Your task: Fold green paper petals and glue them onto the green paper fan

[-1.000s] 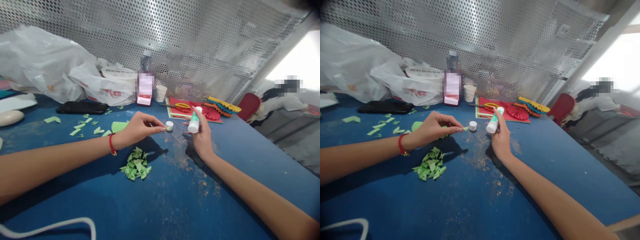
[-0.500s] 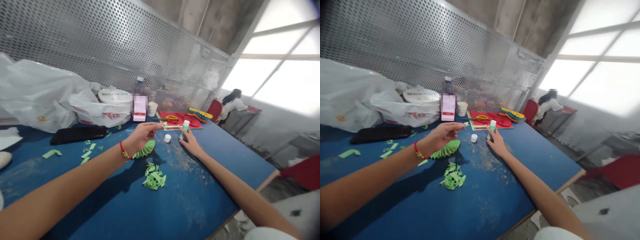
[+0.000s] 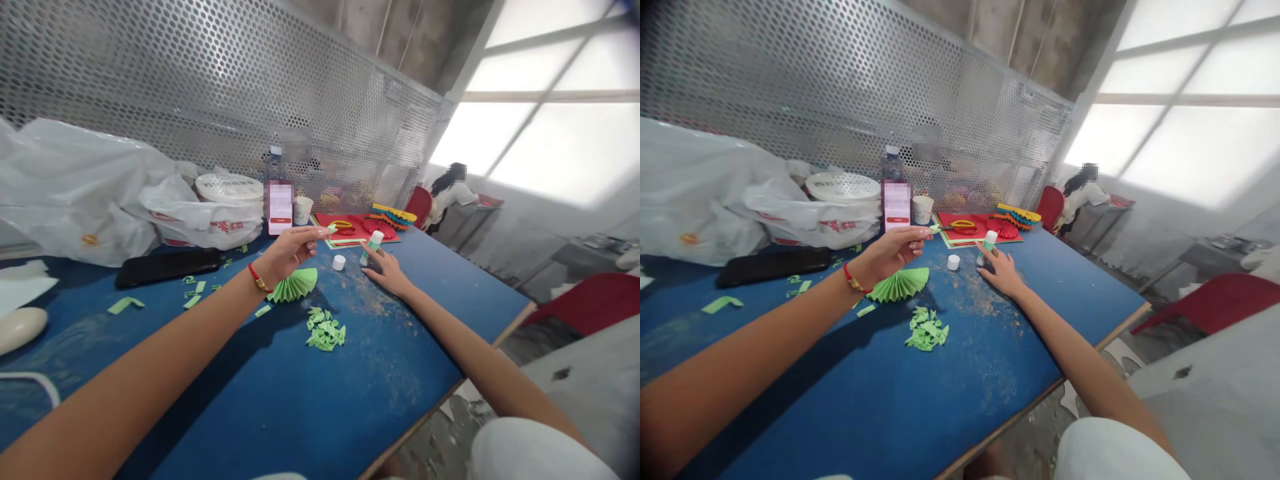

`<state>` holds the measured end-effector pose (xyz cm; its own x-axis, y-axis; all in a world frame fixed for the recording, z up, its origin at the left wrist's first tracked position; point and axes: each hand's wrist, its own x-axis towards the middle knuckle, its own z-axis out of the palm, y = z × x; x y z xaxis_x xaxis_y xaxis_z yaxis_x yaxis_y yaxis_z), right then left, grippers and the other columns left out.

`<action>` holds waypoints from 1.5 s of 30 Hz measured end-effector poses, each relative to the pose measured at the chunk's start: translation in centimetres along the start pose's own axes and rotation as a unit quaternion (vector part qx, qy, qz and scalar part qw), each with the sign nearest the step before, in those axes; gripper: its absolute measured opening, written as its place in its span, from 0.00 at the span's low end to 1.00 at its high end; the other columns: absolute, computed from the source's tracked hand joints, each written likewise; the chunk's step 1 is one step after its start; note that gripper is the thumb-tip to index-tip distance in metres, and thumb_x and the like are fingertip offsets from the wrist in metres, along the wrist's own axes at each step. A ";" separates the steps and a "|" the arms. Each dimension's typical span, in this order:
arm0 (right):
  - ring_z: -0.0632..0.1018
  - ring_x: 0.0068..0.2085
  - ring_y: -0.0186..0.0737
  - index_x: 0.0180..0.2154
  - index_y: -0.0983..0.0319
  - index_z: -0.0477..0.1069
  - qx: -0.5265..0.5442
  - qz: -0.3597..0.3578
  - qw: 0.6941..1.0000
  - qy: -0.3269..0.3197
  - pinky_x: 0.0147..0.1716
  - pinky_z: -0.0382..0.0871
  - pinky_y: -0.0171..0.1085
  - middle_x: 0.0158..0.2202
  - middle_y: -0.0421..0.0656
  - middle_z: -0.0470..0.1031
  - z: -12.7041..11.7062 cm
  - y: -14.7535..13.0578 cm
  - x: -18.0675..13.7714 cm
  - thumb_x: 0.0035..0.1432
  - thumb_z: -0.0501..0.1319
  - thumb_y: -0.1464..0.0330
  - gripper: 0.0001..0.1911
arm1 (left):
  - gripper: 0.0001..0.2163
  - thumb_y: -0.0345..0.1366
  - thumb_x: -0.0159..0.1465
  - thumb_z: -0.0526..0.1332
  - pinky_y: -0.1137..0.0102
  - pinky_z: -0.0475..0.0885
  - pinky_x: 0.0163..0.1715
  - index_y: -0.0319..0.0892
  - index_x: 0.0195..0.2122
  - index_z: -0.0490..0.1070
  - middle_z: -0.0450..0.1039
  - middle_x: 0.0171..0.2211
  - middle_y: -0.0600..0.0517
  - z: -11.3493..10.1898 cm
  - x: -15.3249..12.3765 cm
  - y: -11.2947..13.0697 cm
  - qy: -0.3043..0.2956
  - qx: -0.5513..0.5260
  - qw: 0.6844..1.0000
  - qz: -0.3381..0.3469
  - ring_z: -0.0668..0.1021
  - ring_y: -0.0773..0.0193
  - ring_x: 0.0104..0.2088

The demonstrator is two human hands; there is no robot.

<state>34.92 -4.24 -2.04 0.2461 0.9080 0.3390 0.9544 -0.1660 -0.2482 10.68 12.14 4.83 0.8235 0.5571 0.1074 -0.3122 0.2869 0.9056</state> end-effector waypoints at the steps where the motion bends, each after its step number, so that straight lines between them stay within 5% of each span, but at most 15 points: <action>1: 0.69 0.60 0.60 0.71 0.54 0.49 -0.004 0.001 1.000 -0.009 0.60 0.51 0.69 0.61 0.54 0.68 0.0 -0.1 -0.1 0.66 0.55 0.58 0.35 | 0.07 0.31 0.47 0.74 0.79 0.63 0.20 0.39 0.27 0.79 0.76 0.27 0.52 0.0 -0.1 0.1 -0.004 -0.002 1.000 0.004 0.67 0.76 0.22; 6: 0.61 0.69 0.61 0.72 0.51 0.43 -0.011 -0.014 0.999 -0.037 0.61 0.50 0.71 0.69 0.53 0.61 -0.7 0.0 -0.7 0.68 0.52 0.52 0.37 | 0.10 0.35 0.46 0.75 0.78 0.63 0.21 0.39 0.28 0.80 0.76 0.27 0.53 -0.5 -0.6 0.0 -0.011 0.013 1.000 0.022 0.66 0.77 0.22; 9: 0.62 0.68 0.62 0.71 0.53 0.50 -0.055 -0.034 0.998 -0.011 0.63 0.50 0.67 0.70 0.54 0.57 -1.9 -0.1 -1.9 0.66 0.56 0.51 0.37 | 0.12 0.36 0.44 0.77 0.77 0.64 0.22 0.37 0.28 0.81 0.78 0.27 0.50 -1.1 -0.8 -0.2 -0.008 0.037 0.999 0.021 0.68 0.75 0.22; 12: 0.78 0.55 0.56 0.67 0.57 0.60 -0.162 -0.060 0.979 0.108 0.57 0.66 0.53 0.64 0.55 0.68 -2.9 -0.8 -4.0 0.67 0.57 0.55 0.31 | 0.14 0.37 0.42 0.78 0.77 0.64 0.23 0.38 0.28 0.82 0.79 0.28 0.50 -1.7 -0.8 -0.4 0.012 0.047 0.998 0.030 0.69 0.75 0.23; 14: 0.83 0.41 0.47 0.64 0.59 0.66 -0.163 -0.081 0.969 0.165 0.42 0.73 0.41 0.50 0.51 0.81 -3.0 -1.7 -5.4 0.69 0.56 0.59 0.25 | 0.15 0.39 0.41 0.79 0.76 0.64 0.24 0.39 0.29 0.82 0.79 0.29 0.50 -2.0 -0.5 -0.7 0.037 0.048 0.997 0.043 0.68 0.76 0.23; 17: 0.79 0.27 0.37 0.51 0.62 0.76 -0.067 -0.170 0.969 0.163 0.30 0.70 0.34 0.33 0.44 0.82 -2.7 -3.7 -6.8 0.69 0.56 0.64 0.15 | 0.17 0.40 0.40 0.79 0.76 0.64 0.23 0.39 0.30 0.82 0.80 0.30 0.49 -2.6 -0.1 -1.2 0.078 0.066 0.993 0.061 0.68 0.75 0.22; 21: 0.72 0.22 0.28 0.46 0.62 0.76 0.121 -0.218 0.967 0.058 0.27 0.68 0.29 0.33 0.41 0.78 -3.3 -7.1 -5.1 0.68 0.59 0.67 0.10 | 0.18 0.42 0.40 0.79 0.75 0.63 0.23 0.38 0.29 0.82 0.81 0.30 0.47 -3.7 -0.2 -1.3 0.142 0.110 0.979 0.099 0.69 0.74 0.23; 25: 0.71 0.25 0.30 0.41 0.60 0.77 0.117 -0.331 0.933 0.078 0.28 0.62 0.32 0.33 0.40 0.77 -2.9 -9.9 0.4 0.66 0.60 0.68 0.07 | 0.16 0.44 0.44 0.77 0.75 0.62 0.23 0.40 0.31 0.83 0.81 0.29 0.50 -4.3 -2.3 -1.1 0.209 0.173 0.951 0.150 0.68 0.74 0.22; 32: 0.66 0.24 0.31 0.34 0.60 0.65 0.451 -0.155 0.877 0.058 0.23 0.59 0.32 0.25 0.35 0.65 4.3 -12.0 4.6 0.65 0.59 0.60 0.11 | 0.06 0.37 0.50 0.75 0.74 0.64 0.25 0.41 0.26 0.83 0.79 0.24 0.51 -2.6 -7.1 -3.4 0.261 0.321 0.886 0.208 0.72 0.69 0.25; 38: 0.66 0.24 0.31 0.36 0.60 0.69 0.529 -0.154 0.834 -0.023 0.23 0.60 0.32 0.25 0.35 0.66 4.5 -10.8 3.1 0.64 0.60 0.63 0.08 | 0.02 0.33 0.59 0.71 0.77 0.67 0.22 0.41 0.31 0.83 0.80 0.27 0.51 -2.9 -7.6 -4.4 0.155 0.444 0.844 0.258 0.75 0.71 0.23; 45: 0.64 0.25 0.30 0.39 0.59 0.70 0.565 -0.125 0.810 -0.095 0.23 0.58 0.30 0.25 0.34 0.64 3.6 -10.2 3.2 0.63 0.61 0.64 0.05 | 0.04 0.27 0.62 0.68 0.78 0.73 0.30 0.40 0.37 0.82 0.79 0.30 0.51 -3.0 -8.2 -4.0 0.058 0.542 0.779 0.310 0.79 0.70 0.29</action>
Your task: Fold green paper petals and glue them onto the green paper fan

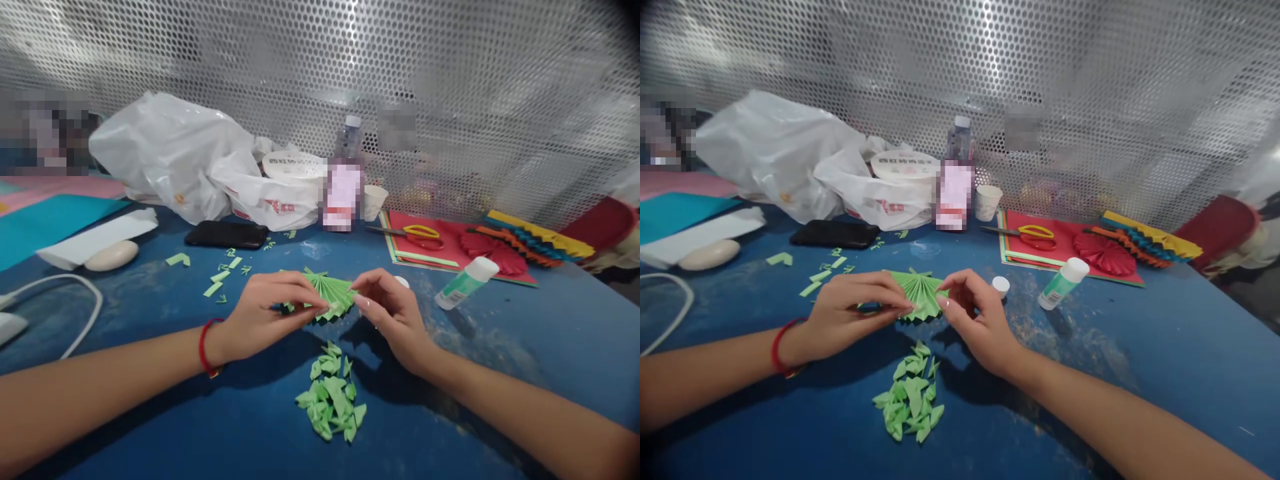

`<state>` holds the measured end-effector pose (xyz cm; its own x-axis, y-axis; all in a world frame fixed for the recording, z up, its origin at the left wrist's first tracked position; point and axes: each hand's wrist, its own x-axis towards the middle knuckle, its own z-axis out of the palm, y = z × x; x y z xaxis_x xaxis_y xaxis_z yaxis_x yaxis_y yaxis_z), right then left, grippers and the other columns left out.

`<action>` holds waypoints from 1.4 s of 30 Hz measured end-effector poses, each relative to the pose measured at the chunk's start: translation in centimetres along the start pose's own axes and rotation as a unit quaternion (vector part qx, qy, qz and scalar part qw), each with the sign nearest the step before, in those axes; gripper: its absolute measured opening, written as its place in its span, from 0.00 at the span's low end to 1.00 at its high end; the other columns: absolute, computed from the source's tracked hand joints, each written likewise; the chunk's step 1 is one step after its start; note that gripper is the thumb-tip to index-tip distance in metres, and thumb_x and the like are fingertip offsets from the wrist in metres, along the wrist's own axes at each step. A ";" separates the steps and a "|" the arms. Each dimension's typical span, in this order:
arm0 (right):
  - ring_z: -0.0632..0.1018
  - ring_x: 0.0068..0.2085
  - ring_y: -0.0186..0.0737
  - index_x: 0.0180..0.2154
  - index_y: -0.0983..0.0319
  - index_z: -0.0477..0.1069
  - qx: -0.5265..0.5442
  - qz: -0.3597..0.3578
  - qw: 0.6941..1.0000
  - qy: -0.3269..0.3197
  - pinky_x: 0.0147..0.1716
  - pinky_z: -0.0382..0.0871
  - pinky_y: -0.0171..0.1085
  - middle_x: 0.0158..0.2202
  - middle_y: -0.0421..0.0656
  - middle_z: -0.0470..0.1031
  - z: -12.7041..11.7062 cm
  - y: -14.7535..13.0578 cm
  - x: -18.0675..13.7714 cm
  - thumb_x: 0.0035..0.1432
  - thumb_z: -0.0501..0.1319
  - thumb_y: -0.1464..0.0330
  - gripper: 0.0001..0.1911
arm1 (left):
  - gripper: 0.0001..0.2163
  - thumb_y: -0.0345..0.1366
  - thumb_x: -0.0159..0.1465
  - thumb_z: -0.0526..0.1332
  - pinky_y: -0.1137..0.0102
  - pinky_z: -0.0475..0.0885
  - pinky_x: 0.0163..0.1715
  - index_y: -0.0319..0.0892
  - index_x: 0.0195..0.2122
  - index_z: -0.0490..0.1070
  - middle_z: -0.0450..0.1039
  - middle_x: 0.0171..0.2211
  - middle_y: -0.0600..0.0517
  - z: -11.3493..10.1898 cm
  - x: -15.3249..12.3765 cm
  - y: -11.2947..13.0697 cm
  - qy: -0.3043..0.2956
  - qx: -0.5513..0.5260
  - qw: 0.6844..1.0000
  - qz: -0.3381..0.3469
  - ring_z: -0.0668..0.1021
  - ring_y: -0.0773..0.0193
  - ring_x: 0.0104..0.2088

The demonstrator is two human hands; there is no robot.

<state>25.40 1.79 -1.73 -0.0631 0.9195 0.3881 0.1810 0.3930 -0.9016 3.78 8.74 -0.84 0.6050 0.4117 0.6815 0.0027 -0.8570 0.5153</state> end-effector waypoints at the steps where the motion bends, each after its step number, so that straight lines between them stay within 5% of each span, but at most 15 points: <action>1: 0.63 0.24 0.30 0.40 0.59 0.70 -0.004 0.009 1.000 -0.016 0.22 0.57 0.30 0.25 0.34 0.63 -0.1 0.0 0.0 0.63 0.62 0.65 0.05 | 0.04 0.26 0.63 0.67 0.78 0.73 0.31 0.39 0.37 0.81 0.79 0.31 0.51 -0.1 0.0 0.1 -0.004 0.019 1.000 0.019 0.79 0.70 0.29; 13: 0.65 0.24 0.28 0.47 0.59 0.71 -0.205 -0.087 0.972 -0.080 0.22 0.60 0.30 0.31 0.36 0.68 -1.1 0.1 -0.5 0.59 0.66 0.70 0.13 | 0.06 0.26 0.64 0.65 0.70 0.72 0.30 0.40 0.41 0.78 0.79 0.32 0.49 -0.1 -0.7 -0.4 -0.048 0.176 0.975 0.128 0.76 0.64 0.29; 24: 0.69 0.28 0.31 0.45 0.62 0.75 -0.237 -0.110 0.961 -0.089 0.24 0.62 0.31 0.30 0.39 0.69 -1.2 0.3 -0.4 0.61 0.65 0.72 0.09 | 0.09 0.28 0.68 0.56 0.67 0.69 0.28 0.40 0.44 0.74 0.81 0.34 0.50 -0.4 -0.8 -0.6 -0.088 0.255 0.945 0.182 0.74 0.62 0.28; 42: 0.71 0.29 0.32 0.41 0.60 0.76 -0.234 -0.102 0.960 -0.116 0.30 0.67 0.32 0.31 0.39 0.72 -1.3 0.6 -0.4 0.62 0.65 0.72 0.05 | 0.07 0.28 0.69 0.57 0.67 0.69 0.30 0.42 0.43 0.74 0.80 0.34 0.50 -0.5 -1.0 -0.9 -0.105 0.268 0.936 0.203 0.77 0.63 0.31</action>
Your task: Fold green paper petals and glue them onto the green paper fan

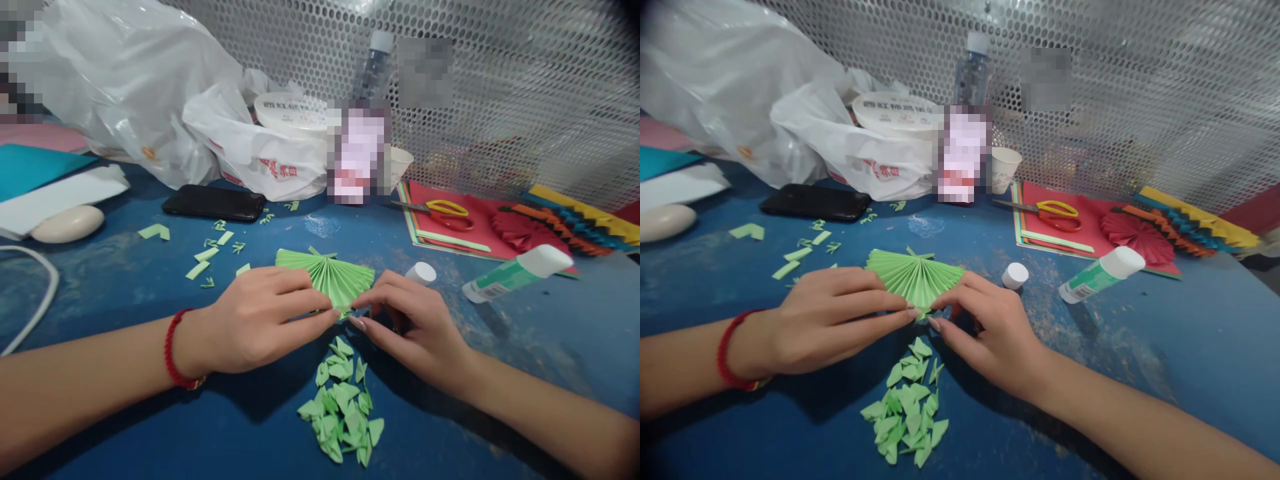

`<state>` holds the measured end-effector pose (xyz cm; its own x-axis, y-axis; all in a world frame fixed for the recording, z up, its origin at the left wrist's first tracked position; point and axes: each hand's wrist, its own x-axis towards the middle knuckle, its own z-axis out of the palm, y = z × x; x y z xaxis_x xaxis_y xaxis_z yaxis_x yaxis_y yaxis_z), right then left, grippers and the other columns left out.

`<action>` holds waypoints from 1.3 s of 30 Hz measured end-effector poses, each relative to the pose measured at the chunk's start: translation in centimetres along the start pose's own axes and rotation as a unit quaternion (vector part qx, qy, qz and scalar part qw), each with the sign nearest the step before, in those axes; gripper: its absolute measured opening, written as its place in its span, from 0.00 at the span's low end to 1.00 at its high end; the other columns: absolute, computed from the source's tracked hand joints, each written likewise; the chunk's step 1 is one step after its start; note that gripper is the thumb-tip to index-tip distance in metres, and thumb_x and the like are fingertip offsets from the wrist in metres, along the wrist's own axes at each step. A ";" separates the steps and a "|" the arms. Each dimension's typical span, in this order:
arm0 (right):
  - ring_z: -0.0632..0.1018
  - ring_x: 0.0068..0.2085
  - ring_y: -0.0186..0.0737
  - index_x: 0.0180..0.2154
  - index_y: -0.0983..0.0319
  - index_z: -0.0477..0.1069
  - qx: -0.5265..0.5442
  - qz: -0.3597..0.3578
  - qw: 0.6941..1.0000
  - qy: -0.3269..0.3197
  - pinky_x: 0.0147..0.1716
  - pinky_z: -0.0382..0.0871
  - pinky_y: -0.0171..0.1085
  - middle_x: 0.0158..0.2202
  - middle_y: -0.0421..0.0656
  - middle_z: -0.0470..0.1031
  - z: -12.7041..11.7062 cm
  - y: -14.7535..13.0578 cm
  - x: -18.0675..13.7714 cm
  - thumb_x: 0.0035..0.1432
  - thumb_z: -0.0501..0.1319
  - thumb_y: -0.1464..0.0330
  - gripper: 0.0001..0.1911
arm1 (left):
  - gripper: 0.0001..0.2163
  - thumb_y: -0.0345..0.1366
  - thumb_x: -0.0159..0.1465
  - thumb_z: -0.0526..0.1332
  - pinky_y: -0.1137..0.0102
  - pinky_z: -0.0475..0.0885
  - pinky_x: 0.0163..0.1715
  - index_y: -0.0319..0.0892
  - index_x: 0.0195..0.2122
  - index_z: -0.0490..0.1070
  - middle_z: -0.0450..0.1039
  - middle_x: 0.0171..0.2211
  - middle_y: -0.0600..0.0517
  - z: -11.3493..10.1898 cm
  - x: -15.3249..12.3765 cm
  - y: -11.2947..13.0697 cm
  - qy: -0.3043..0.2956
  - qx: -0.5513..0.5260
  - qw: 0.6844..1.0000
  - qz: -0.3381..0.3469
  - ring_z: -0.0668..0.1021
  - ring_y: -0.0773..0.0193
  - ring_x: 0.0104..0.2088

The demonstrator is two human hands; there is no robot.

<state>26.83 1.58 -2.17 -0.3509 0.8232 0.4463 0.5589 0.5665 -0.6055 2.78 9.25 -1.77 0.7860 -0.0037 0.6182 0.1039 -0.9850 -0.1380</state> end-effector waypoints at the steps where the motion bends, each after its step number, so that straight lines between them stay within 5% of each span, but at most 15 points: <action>1: 0.71 0.29 0.32 0.41 0.61 0.76 0.000 0.000 1.000 0.001 0.30 0.67 0.32 0.31 0.39 0.72 0.0 0.0 0.0 0.62 0.65 0.72 0.04 | 0.07 0.29 0.69 0.56 0.67 0.69 0.30 0.42 0.43 0.74 0.80 0.34 0.50 0.0 0.0 0.0 -0.001 0.001 1.000 0.001 0.77 0.63 0.31; 31: 0.73 0.29 0.32 0.38 0.62 0.79 0.005 -0.036 0.999 0.031 0.27 0.68 0.32 0.31 0.42 0.73 -0.2 -0.2 0.3 0.62 0.65 0.73 0.04 | 0.08 0.29 0.69 0.56 0.67 0.70 0.29 0.42 0.42 0.75 0.81 0.35 0.51 0.0 0.1 0.0 -0.004 -0.003 1.000 0.004 0.76 0.63 0.29; 39: 0.70 0.26 0.30 0.37 0.61 0.80 -0.018 -0.011 0.997 0.074 0.24 0.65 0.31 0.30 0.40 0.73 -0.3 -0.3 0.2 0.60 0.66 0.76 0.06 | 0.05 0.29 0.62 0.61 0.65 0.73 0.33 0.42 0.40 0.71 0.77 0.30 0.50 -0.4 1.0 0.6 0.037 -0.105 0.985 -0.131 0.76 0.62 0.30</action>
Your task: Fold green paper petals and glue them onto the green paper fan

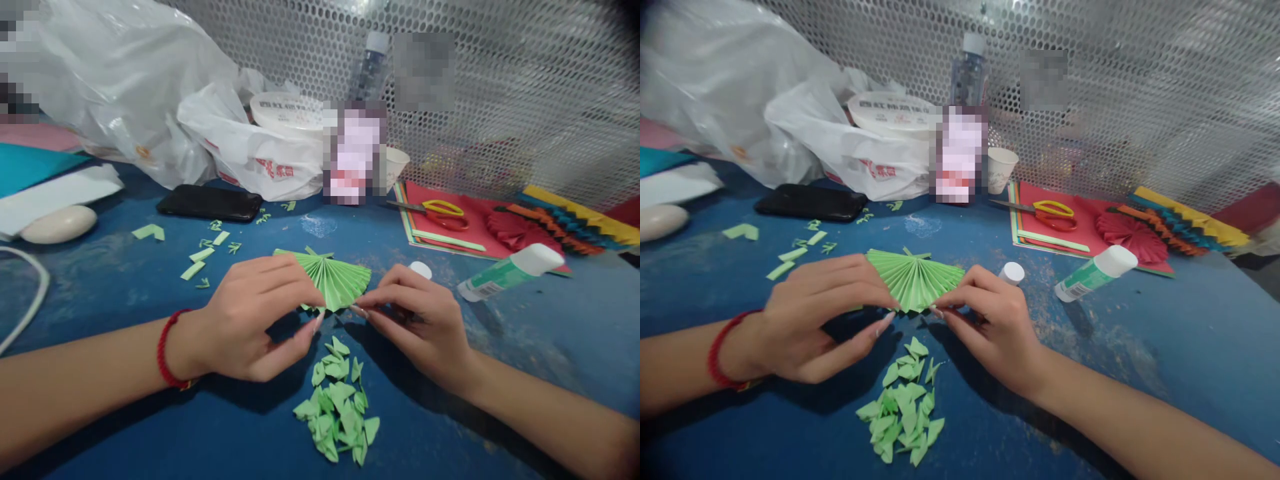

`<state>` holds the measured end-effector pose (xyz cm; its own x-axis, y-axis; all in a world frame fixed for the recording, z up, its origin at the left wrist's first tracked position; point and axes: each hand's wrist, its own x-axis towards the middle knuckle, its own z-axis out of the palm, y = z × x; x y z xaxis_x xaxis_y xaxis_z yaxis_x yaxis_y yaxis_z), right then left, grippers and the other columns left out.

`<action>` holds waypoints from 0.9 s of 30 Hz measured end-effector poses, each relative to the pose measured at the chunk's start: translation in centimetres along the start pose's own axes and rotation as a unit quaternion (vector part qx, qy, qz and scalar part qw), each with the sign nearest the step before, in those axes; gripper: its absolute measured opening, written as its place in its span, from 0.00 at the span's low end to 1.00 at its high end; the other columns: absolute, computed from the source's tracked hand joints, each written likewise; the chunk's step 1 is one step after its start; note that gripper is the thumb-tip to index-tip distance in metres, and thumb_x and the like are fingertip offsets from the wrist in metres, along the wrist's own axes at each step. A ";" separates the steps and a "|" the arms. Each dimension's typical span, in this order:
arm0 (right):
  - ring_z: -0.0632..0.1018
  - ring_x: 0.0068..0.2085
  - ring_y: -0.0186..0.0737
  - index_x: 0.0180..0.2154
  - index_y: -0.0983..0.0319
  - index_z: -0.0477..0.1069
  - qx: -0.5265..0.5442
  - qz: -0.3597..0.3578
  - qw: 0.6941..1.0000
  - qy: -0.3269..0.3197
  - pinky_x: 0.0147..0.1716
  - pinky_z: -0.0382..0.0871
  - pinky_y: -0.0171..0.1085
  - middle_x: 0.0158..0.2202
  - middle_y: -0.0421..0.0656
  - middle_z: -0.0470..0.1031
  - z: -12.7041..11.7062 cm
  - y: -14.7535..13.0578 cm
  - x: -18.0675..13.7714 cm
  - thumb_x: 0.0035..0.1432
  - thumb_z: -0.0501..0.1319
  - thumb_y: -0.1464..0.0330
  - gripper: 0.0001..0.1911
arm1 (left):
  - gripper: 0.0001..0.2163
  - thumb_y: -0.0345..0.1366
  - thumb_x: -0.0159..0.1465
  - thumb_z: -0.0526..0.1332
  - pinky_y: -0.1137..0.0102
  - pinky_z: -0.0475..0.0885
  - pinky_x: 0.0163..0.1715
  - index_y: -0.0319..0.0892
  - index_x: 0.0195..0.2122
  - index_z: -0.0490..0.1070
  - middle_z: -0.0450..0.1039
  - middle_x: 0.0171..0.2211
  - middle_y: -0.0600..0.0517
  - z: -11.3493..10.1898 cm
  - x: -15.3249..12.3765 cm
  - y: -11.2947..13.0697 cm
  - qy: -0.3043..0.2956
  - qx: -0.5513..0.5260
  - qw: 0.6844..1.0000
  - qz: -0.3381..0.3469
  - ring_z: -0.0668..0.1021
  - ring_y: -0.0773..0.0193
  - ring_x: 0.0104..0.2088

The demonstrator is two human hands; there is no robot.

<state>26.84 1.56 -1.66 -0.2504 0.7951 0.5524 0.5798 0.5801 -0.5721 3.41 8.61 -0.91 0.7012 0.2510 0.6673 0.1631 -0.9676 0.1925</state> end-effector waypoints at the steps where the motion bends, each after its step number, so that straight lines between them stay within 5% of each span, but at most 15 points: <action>1: 0.70 0.25 0.29 0.37 0.62 0.80 -0.004 0.006 1.000 0.007 0.23 0.64 0.31 0.29 0.40 0.73 0.0 0.1 0.0 0.59 0.66 0.76 0.06 | 0.06 0.29 0.62 0.60 0.63 0.74 0.36 0.42 0.41 0.71 0.77 0.32 0.49 0.0 0.1 0.0 0.008 0.009 1.000 -0.025 0.76 0.60 0.32; 4: 0.69 0.25 0.28 0.36 0.63 0.80 -0.014 0.025 0.999 0.026 0.22 0.62 0.29 0.29 0.39 0.72 0.1 0.3 0.0 0.58 0.67 0.76 0.05 | 0.14 0.35 0.66 0.59 0.54 0.71 0.51 0.40 0.52 0.69 0.76 0.47 0.43 0.2 -0.1 -0.5 -0.023 0.057 0.993 -0.097 0.76 0.51 0.49; 8: 0.67 0.24 0.27 0.35 0.64 0.81 -0.024 0.034 0.998 0.036 0.22 0.60 0.28 0.28 0.39 0.71 0.3 0.3 0.0 0.58 0.67 0.76 0.04 | 0.25 0.48 0.69 0.57 0.50 0.64 0.61 0.39 0.63 0.63 0.66 0.63 0.40 0.7 -0.5 -1.2 -0.157 0.079 0.977 -0.124 0.67 0.46 0.63; 18: 0.70 0.26 0.29 0.36 0.66 0.81 -0.050 0.018 0.998 0.032 0.26 0.63 0.30 0.30 0.41 0.72 0.1 -0.1 -0.6 0.59 0.64 0.77 0.06 | 0.25 0.49 0.66 0.56 0.54 0.70 0.42 0.37 0.57 0.71 0.74 0.48 0.39 0.2 -0.1 0.0 -0.183 0.183 0.964 -0.059 0.75 0.46 0.45; 27: 0.71 0.28 0.30 0.36 0.67 0.80 -0.055 0.006 0.998 0.004 0.27 0.64 0.31 0.31 0.42 0.72 -0.3 0.0 -1.2 0.61 0.63 0.76 0.06 | 0.30 0.57 0.63 0.56 0.58 0.64 0.33 0.37 0.53 0.74 0.71 0.34 0.45 0.1 0.1 0.8 -0.187 0.206 0.959 -0.059 0.72 0.52 0.32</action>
<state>27.39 0.55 -2.12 -0.2362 0.8001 0.5514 0.6640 0.5472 -0.5096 3.66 7.89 -0.73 0.8482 0.4074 0.3386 0.4631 -0.8806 -0.1006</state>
